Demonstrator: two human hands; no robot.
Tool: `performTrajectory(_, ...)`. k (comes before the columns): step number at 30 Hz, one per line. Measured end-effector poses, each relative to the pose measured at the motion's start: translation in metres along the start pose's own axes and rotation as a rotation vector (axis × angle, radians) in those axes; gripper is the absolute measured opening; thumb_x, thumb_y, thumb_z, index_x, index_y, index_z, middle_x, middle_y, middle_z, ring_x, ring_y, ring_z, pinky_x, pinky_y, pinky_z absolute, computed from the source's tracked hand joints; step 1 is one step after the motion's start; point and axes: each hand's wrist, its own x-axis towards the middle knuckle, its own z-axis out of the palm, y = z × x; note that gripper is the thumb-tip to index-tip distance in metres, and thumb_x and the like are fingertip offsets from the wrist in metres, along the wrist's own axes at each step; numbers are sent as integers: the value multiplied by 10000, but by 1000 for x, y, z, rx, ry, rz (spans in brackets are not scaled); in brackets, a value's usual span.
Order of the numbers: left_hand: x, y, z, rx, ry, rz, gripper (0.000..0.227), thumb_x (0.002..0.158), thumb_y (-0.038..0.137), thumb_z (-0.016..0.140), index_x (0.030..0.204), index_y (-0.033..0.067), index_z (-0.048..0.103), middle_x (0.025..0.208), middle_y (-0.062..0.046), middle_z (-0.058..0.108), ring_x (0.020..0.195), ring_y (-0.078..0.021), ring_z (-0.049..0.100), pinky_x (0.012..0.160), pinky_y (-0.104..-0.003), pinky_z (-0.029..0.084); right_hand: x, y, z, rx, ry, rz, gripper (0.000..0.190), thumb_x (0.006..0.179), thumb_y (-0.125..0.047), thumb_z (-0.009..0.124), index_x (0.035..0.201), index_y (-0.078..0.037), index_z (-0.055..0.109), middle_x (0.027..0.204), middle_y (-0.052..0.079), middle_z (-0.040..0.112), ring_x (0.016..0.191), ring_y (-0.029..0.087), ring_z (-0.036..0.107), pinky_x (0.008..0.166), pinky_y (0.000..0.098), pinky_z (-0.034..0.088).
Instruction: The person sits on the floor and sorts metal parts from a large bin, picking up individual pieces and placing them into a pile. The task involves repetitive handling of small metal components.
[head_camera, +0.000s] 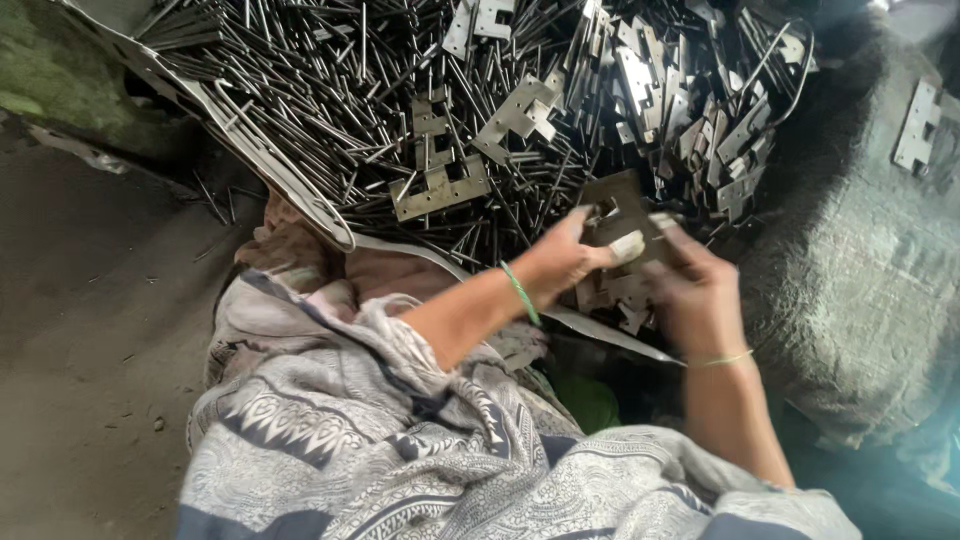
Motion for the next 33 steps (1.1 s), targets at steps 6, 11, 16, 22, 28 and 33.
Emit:
performTrajectory(6,-29,28,-111,1439,568,354,619,644,293,886,1129,-10,649,1162,-202,598,1089,-375,542,942,-473,473,49,40,-160,-639,582,-420,451,939,97,692,1388,54,715,1127,225,728,967,321,698,871,433,562)
performTrajectory(11,-34,-2,-146,1677,596,282,367,733,244,830,1018,73,673,1096,-114,617,1098,-337,543,923,-499,459,64,89,-232,-1394,648,-398,685,849,148,512,1523,199,403,1366,354,588,1163,481,617,1003,521,532)
performTrajectory(16,-30,-4,-140,1691,542,379,61,865,146,723,894,101,695,1019,-110,646,956,-311,653,787,-431,549,51,70,-189,-1722,560,-531,549,871,-32,630,1401,46,508,1381,260,576,1259,422,584,1112,492,468)
performTrajectory(22,-37,30,-118,1097,441,675,153,987,184,678,1006,39,722,983,-144,720,836,-333,720,712,-438,579,47,78,-57,-1331,61,-316,432,860,-213,779,1229,-9,684,1252,270,602,1067,438,650,909,471,555)
performTrajectory(28,-60,66,-111,-419,-327,624,199,1074,141,646,1117,-29,738,1172,-199,761,1077,-287,759,997,-404,630,64,96,-36,-1521,-102,-79,274,809,-224,768,943,15,763,1194,233,632,977,417,699,847,458,589)
performTrajectory(33,-62,77,-111,-667,-361,537,671,859,-46,803,1463,26,520,1416,-130,669,1292,-252,628,948,-287,579,64,82,-29,-1521,-64,-63,351,760,-287,770,951,8,764,1118,211,659,971,396,699,837,464,580)
